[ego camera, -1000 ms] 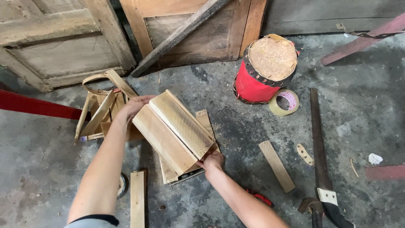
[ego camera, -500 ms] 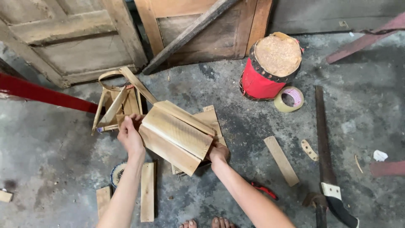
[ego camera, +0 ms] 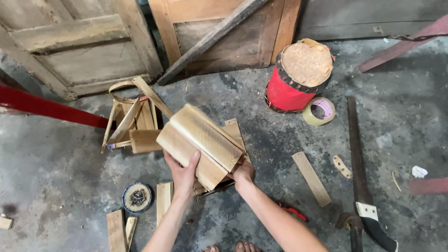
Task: Assembling a wooden structure from pre-cut slats using pliers on a workshop floor.
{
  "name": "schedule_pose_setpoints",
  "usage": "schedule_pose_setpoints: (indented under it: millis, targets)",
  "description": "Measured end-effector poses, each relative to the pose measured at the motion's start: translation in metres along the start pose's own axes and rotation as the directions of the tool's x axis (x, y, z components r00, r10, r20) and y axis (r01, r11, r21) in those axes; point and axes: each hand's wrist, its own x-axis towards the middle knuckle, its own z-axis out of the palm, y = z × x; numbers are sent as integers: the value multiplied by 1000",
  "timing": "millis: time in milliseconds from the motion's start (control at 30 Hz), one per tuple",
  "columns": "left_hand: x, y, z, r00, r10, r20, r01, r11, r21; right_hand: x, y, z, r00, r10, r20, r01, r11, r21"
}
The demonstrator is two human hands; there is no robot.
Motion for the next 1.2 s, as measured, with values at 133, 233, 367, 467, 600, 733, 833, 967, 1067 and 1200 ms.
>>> schedule_pose_setpoints:
  millis: [133,233,367,467,600,733,833,967,1067,1200]
  targets:
    - [18,21,17,999,-2,37,2,1000,5,-10,-7,1,996,54,74,-58,997,43]
    - [34,11,19,998,-48,46,47,999,28,-36,-27,9,989,98,109,-106,992,73]
    - [40,12,24,997,-71,27,69,997,45,-1,-7,4,975,159,157,-196,945,261]
    - [36,16,24,997,-73,36,71,996,52,6,4,-1,979,88,182,-119,979,168]
    - [34,20,23,996,-74,51,72,997,39,-3,11,-6,969,-72,235,69,997,20]
    - [33,24,22,995,-83,63,82,996,22,-16,5,-23,949,-133,286,179,974,-140]
    - [34,20,20,996,-60,59,60,998,4,-37,-2,-30,908,-289,305,355,916,-189]
    - [39,18,22,997,-48,65,46,998,33,-36,6,-38,662,-604,444,729,381,-568]
    - [40,17,21,997,-39,68,37,999,36,-26,10,-45,430,-586,687,775,-150,-613]
    - [38,20,19,996,-39,82,37,999,28,0,23,-50,215,-517,829,698,-512,-501]
